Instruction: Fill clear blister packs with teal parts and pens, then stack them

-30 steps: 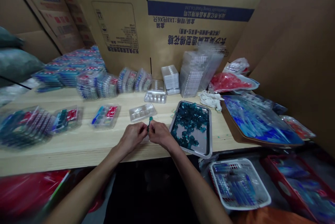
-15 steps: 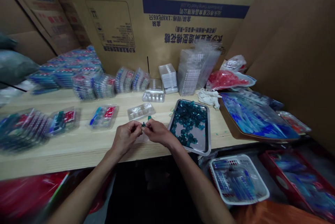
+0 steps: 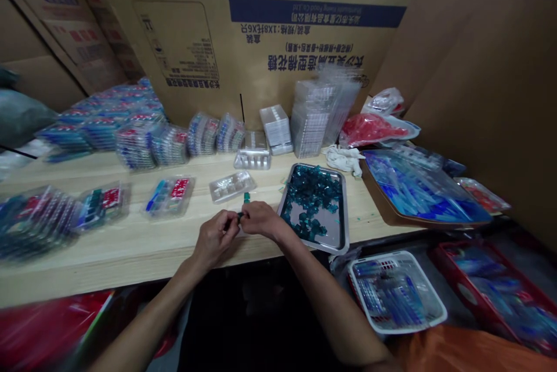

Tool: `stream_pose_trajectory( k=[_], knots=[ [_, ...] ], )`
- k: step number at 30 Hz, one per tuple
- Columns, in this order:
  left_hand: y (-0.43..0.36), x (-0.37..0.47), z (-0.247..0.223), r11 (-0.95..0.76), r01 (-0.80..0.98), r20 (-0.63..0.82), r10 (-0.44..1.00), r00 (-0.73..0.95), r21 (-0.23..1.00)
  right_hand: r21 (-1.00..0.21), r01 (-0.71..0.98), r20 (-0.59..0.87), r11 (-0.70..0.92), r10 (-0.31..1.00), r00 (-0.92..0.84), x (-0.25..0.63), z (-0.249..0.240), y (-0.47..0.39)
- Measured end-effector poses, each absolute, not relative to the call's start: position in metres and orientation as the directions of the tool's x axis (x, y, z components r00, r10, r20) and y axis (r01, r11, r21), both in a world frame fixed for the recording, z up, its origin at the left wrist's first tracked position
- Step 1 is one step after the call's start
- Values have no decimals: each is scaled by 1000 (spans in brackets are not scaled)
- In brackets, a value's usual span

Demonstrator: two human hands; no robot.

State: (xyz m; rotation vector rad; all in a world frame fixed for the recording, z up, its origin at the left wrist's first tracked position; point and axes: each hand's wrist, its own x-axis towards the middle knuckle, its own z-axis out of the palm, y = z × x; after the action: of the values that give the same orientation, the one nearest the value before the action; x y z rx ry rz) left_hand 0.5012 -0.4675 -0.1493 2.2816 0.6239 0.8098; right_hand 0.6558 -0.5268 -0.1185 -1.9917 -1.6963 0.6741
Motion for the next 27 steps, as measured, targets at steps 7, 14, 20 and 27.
stream_pose_trajectory(
  k=[7, 14, 20, 27],
  knots=[
    [-461, 500, -148, -502, 268, 228, 722, 653, 822, -463, 863, -9, -203, 975, 224, 643, -125, -528],
    [-449, 506, -148, -495, 406, 122, 736, 667, 769, -382, 909, -15, -166, 985, 173, 636, -126, -526],
    [-442, 501, -150, -358, 324, 32, 713, 701, 875, -270, 947, 67, -174, 978, 199, 623, -131, -532],
    [-455, 486, -137, -319, 312, 1, 701, 714, 895, -291, 938, 101, -188, 969, 225, 620, -134, -537]
  ],
)
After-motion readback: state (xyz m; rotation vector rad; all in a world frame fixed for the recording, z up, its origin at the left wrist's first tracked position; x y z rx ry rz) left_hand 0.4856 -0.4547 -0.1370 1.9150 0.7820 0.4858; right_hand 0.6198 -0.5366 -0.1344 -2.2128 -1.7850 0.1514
